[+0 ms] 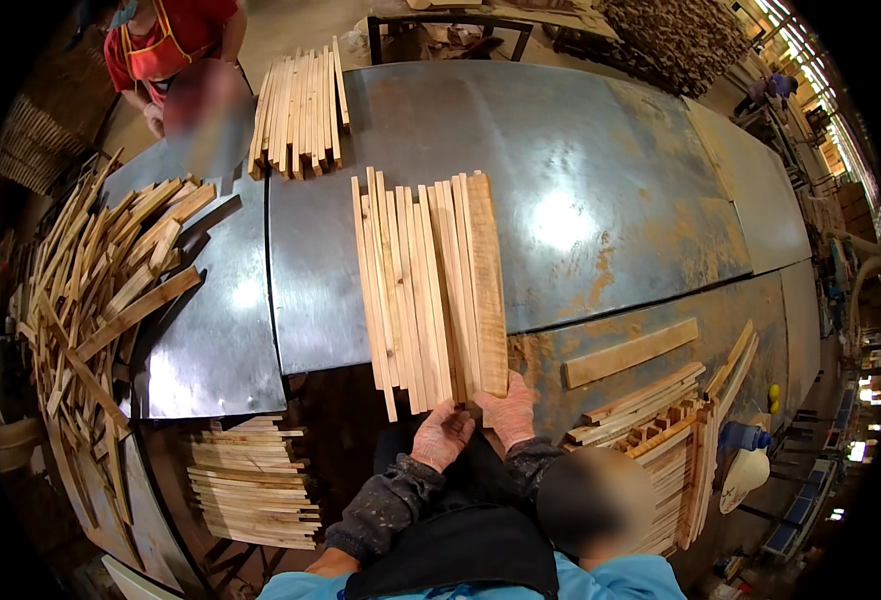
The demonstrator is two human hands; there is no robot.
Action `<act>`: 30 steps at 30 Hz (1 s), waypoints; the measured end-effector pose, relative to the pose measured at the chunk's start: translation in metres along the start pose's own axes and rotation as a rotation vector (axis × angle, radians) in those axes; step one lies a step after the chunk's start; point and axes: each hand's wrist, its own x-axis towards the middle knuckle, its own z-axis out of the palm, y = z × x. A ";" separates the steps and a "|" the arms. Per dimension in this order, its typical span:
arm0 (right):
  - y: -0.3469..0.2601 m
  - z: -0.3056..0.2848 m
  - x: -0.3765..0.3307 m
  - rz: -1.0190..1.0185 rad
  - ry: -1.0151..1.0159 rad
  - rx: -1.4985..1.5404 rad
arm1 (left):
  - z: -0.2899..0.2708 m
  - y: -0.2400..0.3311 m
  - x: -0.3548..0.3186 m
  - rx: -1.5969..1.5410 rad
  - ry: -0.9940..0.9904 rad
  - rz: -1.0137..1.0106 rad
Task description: The person repeatedly picks up bundles of thin wooden strips from a metal table and places them onto a conveyor belt. The person aligns the strips into neat stacks before moving them. A coworker is visible in the background also handling wooden strips.
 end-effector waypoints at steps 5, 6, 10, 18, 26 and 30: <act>-0.011 -0.004 -0.007 0.003 -0.073 -0.043 | 0.031 0.010 -0.038 0.466 0.168 0.214; -0.015 -0.004 -0.009 -0.006 -0.072 -0.037 | 0.032 0.009 -0.043 0.491 0.152 0.248; -0.001 -0.008 0.001 -0.055 -0.104 0.036 | 0.051 0.012 -0.065 0.595 0.146 0.334; -0.005 0.016 0.003 -0.083 -0.099 -0.171 | 0.086 0.068 -0.048 0.573 -0.134 0.209; 0.014 -0.002 -0.005 -0.077 -0.013 -0.194 | 0.057 0.002 -0.056 1.338 0.117 0.448; 0.069 -0.009 0.007 -0.022 -0.139 -0.063 | 0.047 0.002 -0.037 1.525 0.049 0.419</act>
